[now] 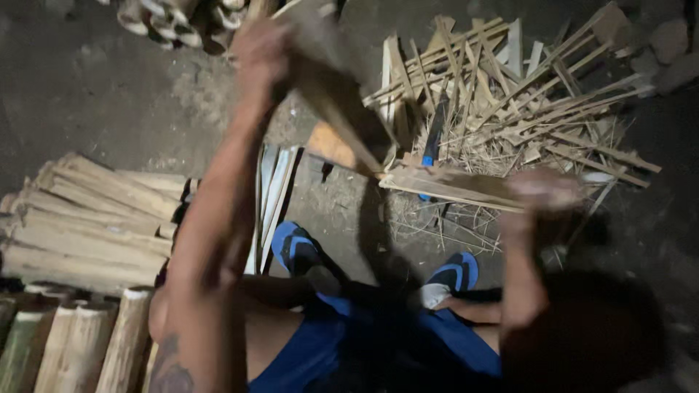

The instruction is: The person sits on the floor and uses a machete to split bamboo tubes into thin strips. They repeatedly cut the bamboo, separate the strips by hand, and place them into a pile. The process continues with multiple bamboo tubes throughout the clip.

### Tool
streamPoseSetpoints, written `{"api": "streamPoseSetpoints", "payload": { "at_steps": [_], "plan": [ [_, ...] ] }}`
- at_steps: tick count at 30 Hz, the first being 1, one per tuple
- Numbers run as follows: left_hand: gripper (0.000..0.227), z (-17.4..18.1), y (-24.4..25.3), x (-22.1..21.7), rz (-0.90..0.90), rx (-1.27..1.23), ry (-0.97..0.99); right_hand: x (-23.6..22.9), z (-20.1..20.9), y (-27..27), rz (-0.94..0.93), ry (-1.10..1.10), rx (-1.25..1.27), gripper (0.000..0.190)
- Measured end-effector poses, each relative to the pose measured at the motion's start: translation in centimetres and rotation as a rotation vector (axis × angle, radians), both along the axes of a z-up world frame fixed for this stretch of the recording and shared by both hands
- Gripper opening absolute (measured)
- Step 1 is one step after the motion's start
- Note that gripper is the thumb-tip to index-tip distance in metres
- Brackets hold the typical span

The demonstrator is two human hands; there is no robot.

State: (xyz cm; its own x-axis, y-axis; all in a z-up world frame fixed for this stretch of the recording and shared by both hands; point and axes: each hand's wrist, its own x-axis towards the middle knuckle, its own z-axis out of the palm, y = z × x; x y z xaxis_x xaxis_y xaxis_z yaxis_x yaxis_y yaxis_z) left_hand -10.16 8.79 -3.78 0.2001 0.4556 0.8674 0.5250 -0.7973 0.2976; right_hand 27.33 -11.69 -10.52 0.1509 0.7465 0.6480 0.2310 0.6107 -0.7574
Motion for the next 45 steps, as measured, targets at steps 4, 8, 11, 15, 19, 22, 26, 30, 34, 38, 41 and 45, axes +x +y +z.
{"api": "streamPoseSetpoints", "payload": {
  "at_steps": [4, 8, 11, 15, 19, 22, 26, 30, 34, 38, 41, 45],
  "plan": [
    [0.026, -3.8, -0.4, -3.6, 0.128, -0.016, 0.105, 5.1, -2.0, -3.0, -0.176, 0.087, -0.093, 0.034],
    [0.013, -4.3, 0.1, -4.4, 0.397, 0.031, 0.125, 8.8, -1.6, -2.0, -0.293, 0.182, -0.106, 0.034],
    [0.022, -4.2, -1.7, -6.7, 0.485, -0.008, -0.119, 9.4, -1.0, -1.2, -0.332, 0.250, -0.117, 0.034],
    [0.005, -3.6, -4.3, -4.4, 0.212, -0.363, -0.264, 6.3, -0.2, -0.4, -0.323, 0.262, -0.129, 0.035],
    [0.028, -1.1, -6.4, 8.3, -0.001, -0.063, 0.216, -1.3, 1.3, 2.2, -0.104, 0.096, -0.095, 0.036],
    [0.016, 0.5, -8.7, 15.4, -0.344, -0.210, -0.030, -4.7, 2.9, 3.6, 0.037, -0.134, -0.106, 0.034],
    [0.029, 2.9, -9.2, 16.2, -0.381, -0.082, 0.101, -5.8, 4.3, 3.6, -0.023, -0.102, -0.094, 0.036],
    [0.035, 4.5, -7.3, 14.9, -0.268, 0.227, 0.416, -5.6, 4.4, 2.4, 0.046, -0.066, -0.058, 0.036],
    [0.040, 4.2, -5.7, 15.3, -0.219, 0.203, 0.482, -5.6, 3.4, 2.1, 0.059, 0.092, -0.094, 0.044],
    [0.034, 3.1, -4.8, 15.5, -0.243, 0.197, 0.441, -4.7, 1.4, 1.9, 0.083, 0.229, -0.043, 0.058],
    [0.036, 2.9, -4.7, 15.2, -0.238, 0.201, 0.451, -3.0, -0.6, 0.7, 0.067, 0.181, -0.036, 0.055],
    [0.013, 4.0, -3.0, 11.3, -0.344, 0.327, 0.191, 1.5, -1.8, -1.6, -0.041, 0.140, -0.082, 0.051]
  ]
}}
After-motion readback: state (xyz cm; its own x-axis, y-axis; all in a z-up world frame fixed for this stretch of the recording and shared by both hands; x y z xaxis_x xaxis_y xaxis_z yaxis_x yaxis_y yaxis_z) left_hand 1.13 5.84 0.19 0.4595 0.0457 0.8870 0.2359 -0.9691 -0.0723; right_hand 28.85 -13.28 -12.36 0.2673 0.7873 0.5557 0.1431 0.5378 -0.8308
